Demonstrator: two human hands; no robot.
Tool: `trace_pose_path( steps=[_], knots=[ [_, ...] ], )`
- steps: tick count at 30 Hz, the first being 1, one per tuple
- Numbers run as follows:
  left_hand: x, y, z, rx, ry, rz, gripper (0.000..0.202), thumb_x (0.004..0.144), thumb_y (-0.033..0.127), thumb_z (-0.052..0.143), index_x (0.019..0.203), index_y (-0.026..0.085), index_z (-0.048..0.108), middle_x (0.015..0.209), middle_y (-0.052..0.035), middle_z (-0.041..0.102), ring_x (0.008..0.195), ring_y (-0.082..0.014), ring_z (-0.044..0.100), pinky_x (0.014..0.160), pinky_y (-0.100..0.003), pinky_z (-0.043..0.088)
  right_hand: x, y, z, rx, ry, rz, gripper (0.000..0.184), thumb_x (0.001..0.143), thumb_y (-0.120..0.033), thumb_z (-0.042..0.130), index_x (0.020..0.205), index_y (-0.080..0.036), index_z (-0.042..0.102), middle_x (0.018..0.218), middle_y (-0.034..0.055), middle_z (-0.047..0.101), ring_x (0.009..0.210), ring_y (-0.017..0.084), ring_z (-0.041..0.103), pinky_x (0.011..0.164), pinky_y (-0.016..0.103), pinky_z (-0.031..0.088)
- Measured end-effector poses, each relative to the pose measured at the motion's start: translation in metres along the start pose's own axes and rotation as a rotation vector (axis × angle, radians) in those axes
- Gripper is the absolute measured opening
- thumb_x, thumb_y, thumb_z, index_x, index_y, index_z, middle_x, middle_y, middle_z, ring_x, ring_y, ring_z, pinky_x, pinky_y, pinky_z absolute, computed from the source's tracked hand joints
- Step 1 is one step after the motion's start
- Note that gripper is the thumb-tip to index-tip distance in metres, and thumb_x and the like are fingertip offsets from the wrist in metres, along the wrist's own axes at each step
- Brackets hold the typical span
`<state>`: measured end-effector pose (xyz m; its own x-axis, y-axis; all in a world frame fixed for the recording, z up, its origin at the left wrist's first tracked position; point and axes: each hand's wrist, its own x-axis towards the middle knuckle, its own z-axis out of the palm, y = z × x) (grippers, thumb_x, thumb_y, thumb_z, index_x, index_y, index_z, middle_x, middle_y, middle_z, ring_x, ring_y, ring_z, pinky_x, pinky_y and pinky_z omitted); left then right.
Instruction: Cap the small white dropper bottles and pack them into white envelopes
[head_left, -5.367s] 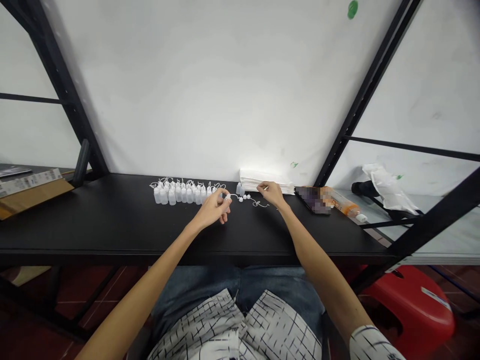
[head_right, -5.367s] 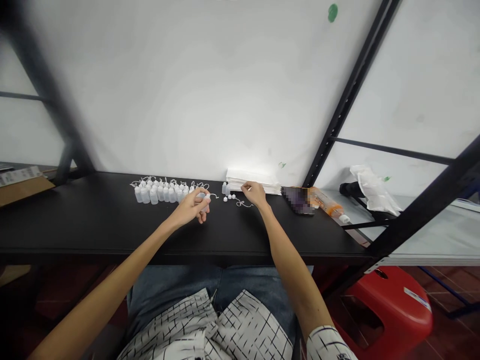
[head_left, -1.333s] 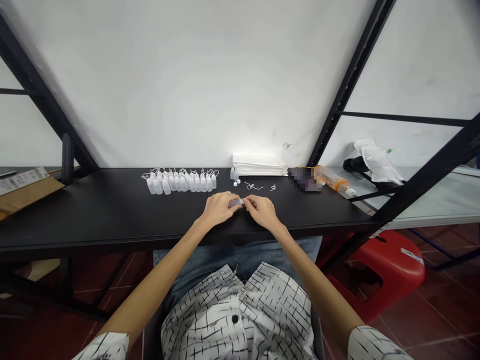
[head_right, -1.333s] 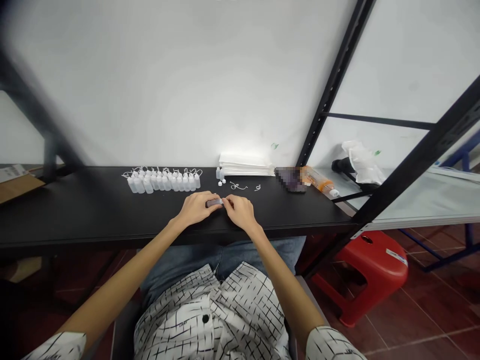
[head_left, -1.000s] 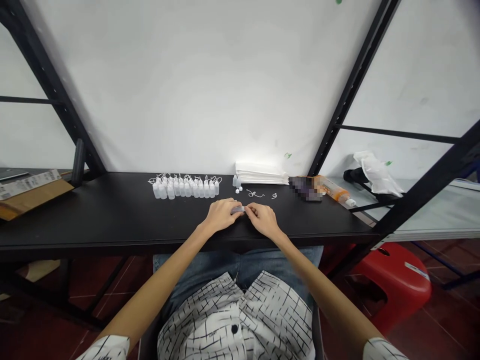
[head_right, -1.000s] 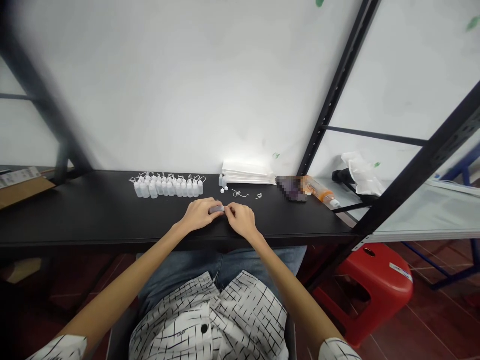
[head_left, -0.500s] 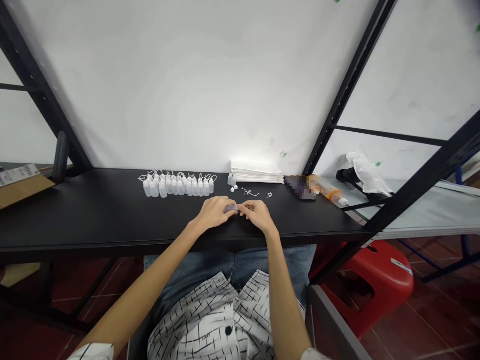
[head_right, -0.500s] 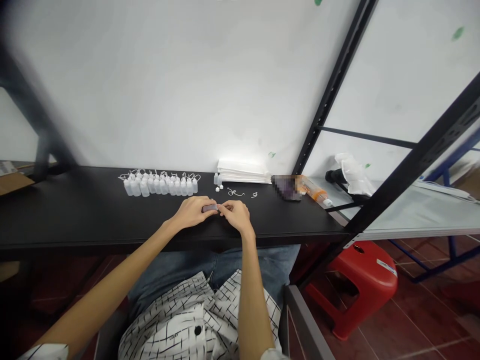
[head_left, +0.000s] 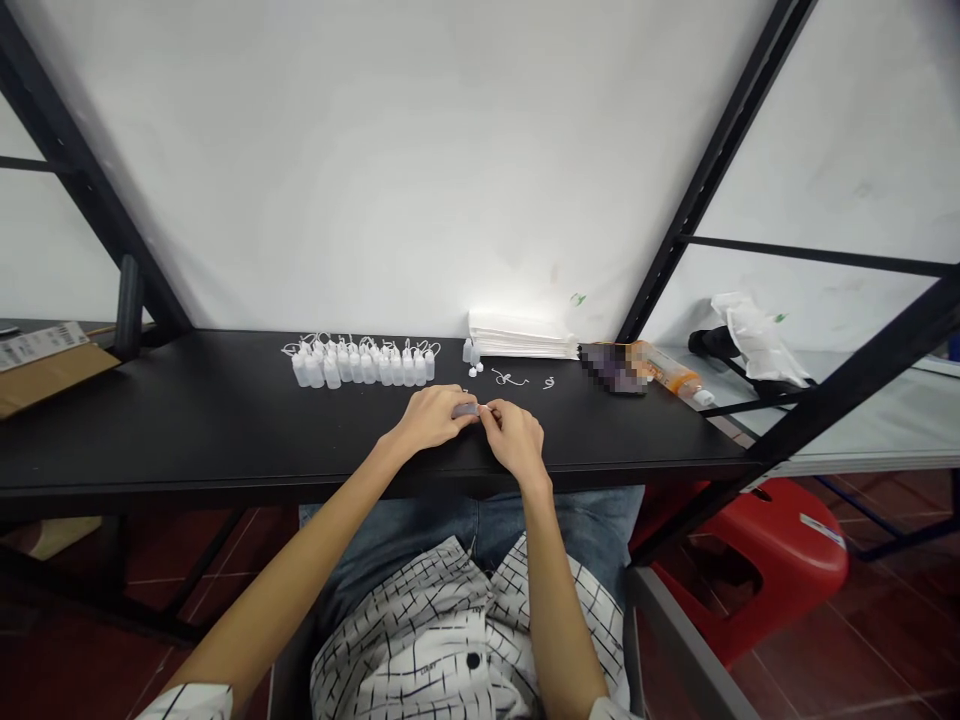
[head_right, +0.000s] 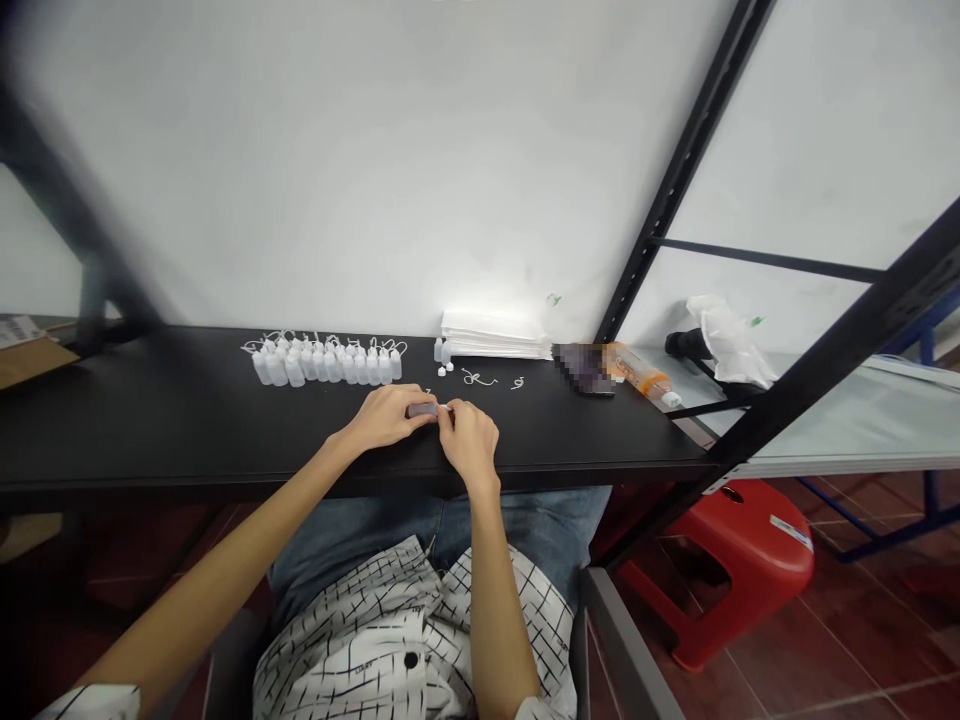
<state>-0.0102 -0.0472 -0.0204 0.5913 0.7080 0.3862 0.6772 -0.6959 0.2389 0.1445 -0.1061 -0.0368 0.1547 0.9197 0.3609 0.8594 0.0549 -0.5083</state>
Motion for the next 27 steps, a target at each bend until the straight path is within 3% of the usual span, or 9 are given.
trace_pose_path(
  steps=[13, 18, 21, 27],
  knots=[
    [0.0, 0.0, -0.003, 0.007, -0.021, 0.005, 0.022, 0.088, 0.034, 0.057, 0.099, 0.024, 0.074, 0.094, -0.0029, 0.071, 0.085, -0.0204, 0.065, 0.066, -0.026, 0.041, -0.002, -0.003, -0.001, -0.011, -0.025, 0.061, 0.028, 0.095, -0.039, 0.048, 0.1, -0.026, 0.072, 0.093, 0.0035, 0.074, 0.087, 0.02, 0.067, 0.064, 0.025, 0.036],
    [0.003, 0.0, -0.004, 0.016, -0.035, -0.027, 0.023, 0.085, 0.035, 0.061, 0.1, 0.024, 0.074, 0.094, -0.0042, 0.071, 0.089, -0.0225, 0.065, 0.067, -0.027, 0.041, 0.01, 0.0, -0.009, 0.047, -0.124, 0.023, 0.029, 0.094, -0.036, 0.049, 0.084, -0.024, 0.074, 0.082, 0.0026, 0.074, 0.081, 0.019, 0.068, 0.065, 0.025, 0.039],
    [0.003, 0.001, -0.005, 0.005, -0.028, -0.078, 0.023, 0.084, 0.034, 0.061, 0.1, 0.024, 0.074, 0.091, -0.0036, 0.071, 0.085, -0.0224, 0.064, 0.066, -0.027, 0.039, 0.025, 0.004, -0.011, 0.22, -0.21, -0.004, 0.028, 0.091, -0.029, 0.05, 0.074, -0.02, 0.071, 0.072, 0.0017, 0.072, 0.068, 0.016, 0.068, 0.064, 0.023, 0.043],
    [-0.004, -0.003, -0.007, -0.021, 0.02, -0.17, 0.027, 0.086, 0.04, 0.058, 0.098, 0.023, 0.075, 0.088, -0.0039, 0.071, 0.081, -0.0221, 0.063, 0.063, -0.028, 0.037, 0.042, 0.003, 0.003, 0.77, -0.296, 0.054, 0.008, 0.081, -0.02, 0.058, 0.086, -0.016, 0.062, 0.065, 0.0005, 0.066, 0.05, 0.013, 0.065, 0.042, 0.017, 0.041]
  ],
)
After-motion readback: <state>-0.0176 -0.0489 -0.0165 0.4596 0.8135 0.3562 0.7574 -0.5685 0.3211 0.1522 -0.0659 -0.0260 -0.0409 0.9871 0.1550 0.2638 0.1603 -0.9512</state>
